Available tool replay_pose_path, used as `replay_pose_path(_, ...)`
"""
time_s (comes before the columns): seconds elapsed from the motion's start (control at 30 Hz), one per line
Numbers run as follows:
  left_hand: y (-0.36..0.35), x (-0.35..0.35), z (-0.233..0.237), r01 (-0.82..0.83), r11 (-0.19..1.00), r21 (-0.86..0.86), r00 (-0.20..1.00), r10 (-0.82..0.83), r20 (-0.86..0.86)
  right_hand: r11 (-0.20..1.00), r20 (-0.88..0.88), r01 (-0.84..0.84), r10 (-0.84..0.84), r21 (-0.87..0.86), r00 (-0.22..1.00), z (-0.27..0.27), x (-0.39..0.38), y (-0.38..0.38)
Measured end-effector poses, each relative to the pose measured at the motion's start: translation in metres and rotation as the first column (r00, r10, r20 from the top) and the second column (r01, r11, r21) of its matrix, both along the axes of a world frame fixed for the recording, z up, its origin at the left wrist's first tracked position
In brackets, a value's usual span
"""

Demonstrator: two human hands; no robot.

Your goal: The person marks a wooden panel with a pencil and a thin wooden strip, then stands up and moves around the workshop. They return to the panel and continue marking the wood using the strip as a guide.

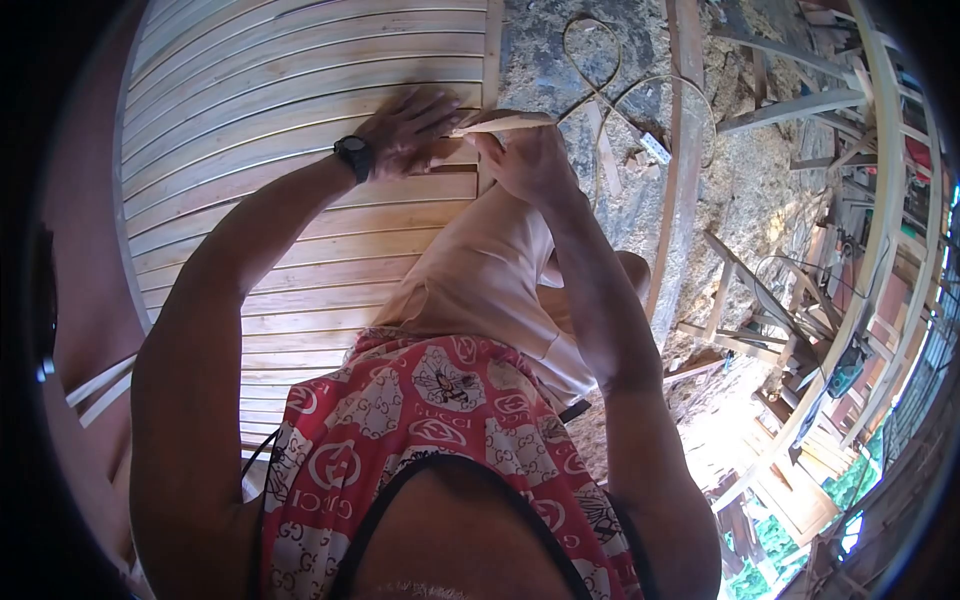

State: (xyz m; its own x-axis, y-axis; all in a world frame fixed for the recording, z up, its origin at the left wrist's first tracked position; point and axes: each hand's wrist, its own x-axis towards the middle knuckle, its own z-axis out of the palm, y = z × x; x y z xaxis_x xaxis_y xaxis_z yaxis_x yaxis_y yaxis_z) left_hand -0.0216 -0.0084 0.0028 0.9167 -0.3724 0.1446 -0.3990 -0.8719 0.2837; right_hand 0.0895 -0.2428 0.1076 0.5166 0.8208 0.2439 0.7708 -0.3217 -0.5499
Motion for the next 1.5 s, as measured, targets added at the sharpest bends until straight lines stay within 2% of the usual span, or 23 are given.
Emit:
replay_pose_path(0.07, 0.001, 0.000, 0.002, 0.035, 0.993, 0.116, 0.999, -0.033, -0.024, 0.997, 0.167, -0.065, 0.058, 0.036, 0.984, 0.000, 0.001, -0.002)
replay_pose_path(0.2, 0.002, 0.000, -0.003, 0.026, 0.998, 0.063, 0.999, -0.029, 0.036, 0.996, 0.239, -0.057, 0.040, 0.064, 0.970, 0.000, 0.001, 0.002)
replay_pose_path(0.27, 0.002, 0.000, -0.003, 0.038, 0.994, 0.098, 0.999, -0.039, 0.012, 0.990, -0.054, -0.055, 0.062, 0.131, 0.997, 0.004, 0.004, 0.009)
replay_pose_path(0.37, 0.003, -0.001, -0.003, 0.020, 0.998, 0.053, 1.000, -0.020, -0.003, 0.995, -0.147, 0.031, -0.016, 0.099, 0.989, 0.042, 0.003, 0.014)
replay_pose_path(0.47, 0.001, -0.002, 0.004, 0.039, 0.993, 0.112, 0.999, -0.035, -0.034, 0.991, -0.089, 0.001, 0.010, 0.130, 0.996, 0.072, 0.010, 0.017)
replay_pose_path(0.5, 0.001, -0.001, 0.007, 0.045, 0.993, 0.111, 0.999, -0.041, -0.033, 0.997, -0.073, -0.002, 0.007, 0.074, 0.997, 0.074, 0.010, 0.015)
replay_pose_path(0.57, 0.000, -0.001, 0.012, 0.048, 0.989, 0.138, 0.995, -0.036, -0.092, 0.996, -0.101, -0.009, 0.018, 0.084, 0.995, 0.067, 0.002, 0.012)
replay_pose_path(0.67, -0.003, -0.002, 0.013, 0.003, 0.998, 0.066, 0.999, -0.001, -0.038, 0.996, -0.139, -0.037, 0.048, 0.082, 0.989, 0.046, -0.014, -0.002)
replay_pose_path(0.7, -0.007, -0.006, 0.010, -0.003, 0.998, 0.061, 0.999, 0.006, -0.037, 1.000, -0.094, 0.025, -0.024, 0.003, 0.995, 0.029, -0.019, -0.012)
replay_pose_path(0.73, -0.012, -0.012, 0.008, -0.064, 0.997, -0.032, 0.998, 0.064, 0.012, 0.994, -0.044, 0.087, -0.090, -0.073, 0.995, 0.012, -0.024, -0.021)
replay_pose_path(0.77, -0.015, -0.018, 0.007, -0.119, 0.985, -0.123, 0.990, 0.127, 0.057, 0.991, -0.079, 0.114, -0.119, -0.070, 0.990, -0.004, -0.027, -0.028)
replay_pose_path(0.8, -0.020, -0.023, 0.011, -0.126, 0.985, -0.122, 0.989, 0.134, 0.056, 0.992, -0.079, 0.107, -0.113, -0.069, 0.990, -0.003, -0.026, -0.028)
replay_pose_path(0.87, -0.034, -0.035, 0.022, -0.300, 0.940, -0.160, 0.954, 0.299, -0.030, 0.989, -0.145, 0.011, -0.032, -0.144, 0.989, 0.002, -0.026, -0.030)
replay_pose_path(0.9, -0.038, -0.042, 0.021, -0.300, 0.941, -0.159, 0.954, 0.299, -0.030, 0.990, -0.145, 0.011, -0.032, -0.143, 0.989, 0.000, -0.026, -0.030)
replay_pose_path(0.97, -0.047, -0.057, 0.014, -0.398, 0.910, -0.114, 0.911, 0.378, -0.163, 0.991, -0.059, -0.004, -0.004, -0.135, 0.998, -0.004, -0.027, -0.028)
replay_pose_path(1.1, -0.058, -0.073, 0.031, -0.389, 0.907, -0.162, 0.921, 0.382, -0.076, 0.997, -0.039, -0.035, 0.033, -0.068, 0.999, 0.003, -0.031, -0.021)
replay_pose_path(1.2, -0.058, -0.079, 0.035, -0.361, 0.908, -0.214, 0.932, 0.362, -0.034, 0.995, 0.059, -0.094, 0.096, -0.044, 0.994, 0.004, -0.029, -0.020)
replay_pose_path(1.27, -0.058, -0.077, 0.021, -0.422, 0.886, -0.193, 0.906, 0.417, -0.068, 0.997, -0.089, -0.069, 0.065, -0.037, 0.994, 0.004, -0.027, -0.019)
replay_pose_path(1.3, -0.056, -0.076, 0.024, -0.423, 0.885, -0.194, 0.906, 0.419, -0.065, 0.997, -0.086, -0.070, 0.067, -0.037, 0.994, 0.002, -0.027, -0.019)
replay_pose_path(1.37, -0.052, -0.075, 0.031, -0.295, 0.948, -0.122, 0.955, 0.293, -0.037, 0.998, -0.051, -0.063, 0.064, 0.011, 0.997, -0.003, -0.028, -0.021)
replay_pose_path(1.5, -0.053, -0.074, 0.022, -0.299, 0.951, -0.075, 0.954, 0.296, -0.051, 0.999, -0.147, -0.043, 0.040, -0.016, 0.988, -0.004, -0.030, -0.022)
